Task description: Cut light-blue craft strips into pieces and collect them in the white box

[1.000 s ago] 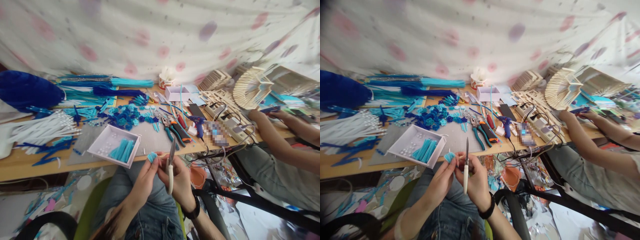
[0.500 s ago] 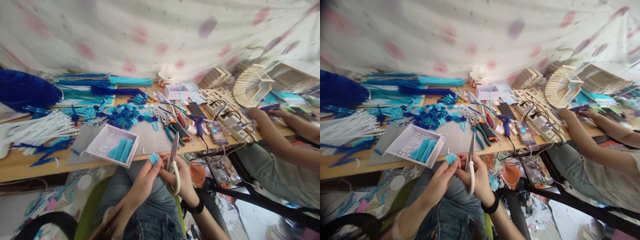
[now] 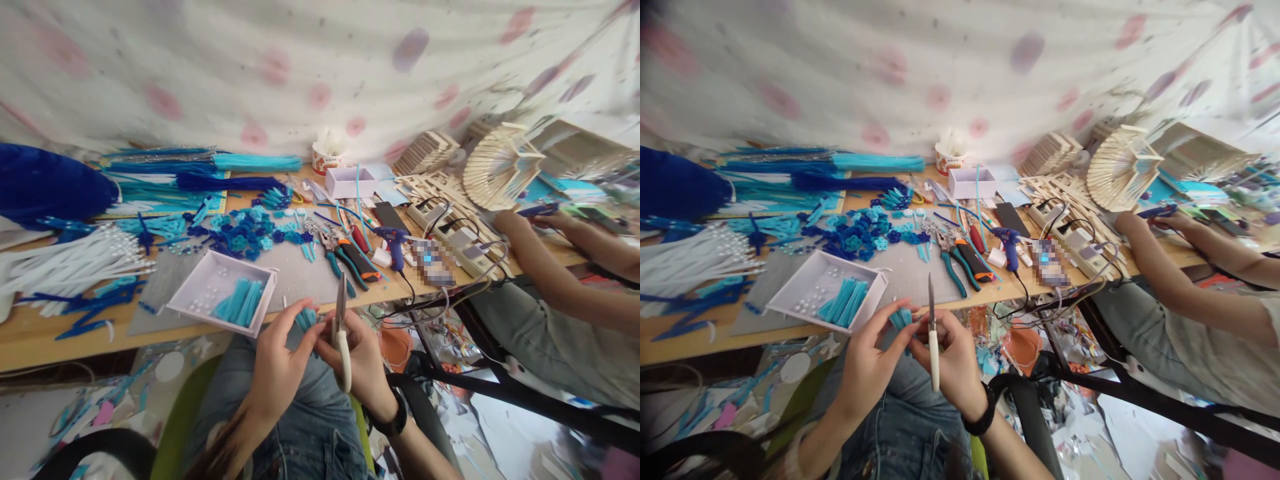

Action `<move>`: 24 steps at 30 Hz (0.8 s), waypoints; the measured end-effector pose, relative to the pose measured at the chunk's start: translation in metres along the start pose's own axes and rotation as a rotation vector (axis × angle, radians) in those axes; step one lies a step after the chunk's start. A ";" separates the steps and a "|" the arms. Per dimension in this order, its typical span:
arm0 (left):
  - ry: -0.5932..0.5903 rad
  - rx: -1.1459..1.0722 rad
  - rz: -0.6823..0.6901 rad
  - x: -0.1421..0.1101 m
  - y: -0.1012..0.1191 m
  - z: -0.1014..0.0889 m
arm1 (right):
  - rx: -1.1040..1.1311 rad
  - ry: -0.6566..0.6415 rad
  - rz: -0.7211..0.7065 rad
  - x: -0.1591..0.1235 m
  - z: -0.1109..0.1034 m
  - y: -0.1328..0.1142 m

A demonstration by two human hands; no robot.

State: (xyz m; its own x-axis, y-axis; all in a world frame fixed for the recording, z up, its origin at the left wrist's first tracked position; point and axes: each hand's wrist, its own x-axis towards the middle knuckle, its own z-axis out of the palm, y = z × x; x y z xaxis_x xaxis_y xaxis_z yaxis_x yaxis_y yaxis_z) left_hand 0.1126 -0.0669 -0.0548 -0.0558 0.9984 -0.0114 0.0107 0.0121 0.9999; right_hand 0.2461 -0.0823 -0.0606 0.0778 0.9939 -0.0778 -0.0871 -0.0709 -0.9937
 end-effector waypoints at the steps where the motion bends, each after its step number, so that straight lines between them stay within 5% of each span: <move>1: 0.008 -0.003 -0.021 -0.001 -0.002 0.001 | -0.008 -0.008 -0.009 -0.001 0.000 0.000; 14: -0.015 0.128 0.066 0.005 -0.001 0.000 | -0.287 -0.023 -0.116 -0.006 -0.003 0.006; 24: -0.103 0.203 0.124 0.013 -0.006 0.000 | -0.298 -0.056 -0.096 -0.003 -0.008 0.010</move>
State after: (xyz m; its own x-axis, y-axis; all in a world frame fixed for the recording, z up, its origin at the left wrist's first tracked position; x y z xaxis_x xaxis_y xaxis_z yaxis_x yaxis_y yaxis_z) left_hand 0.1123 -0.0542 -0.0613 0.0607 0.9932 0.0992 0.2117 -0.1099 0.9711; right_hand 0.2524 -0.0867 -0.0714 0.0157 0.9998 0.0136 0.2134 0.0100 -0.9769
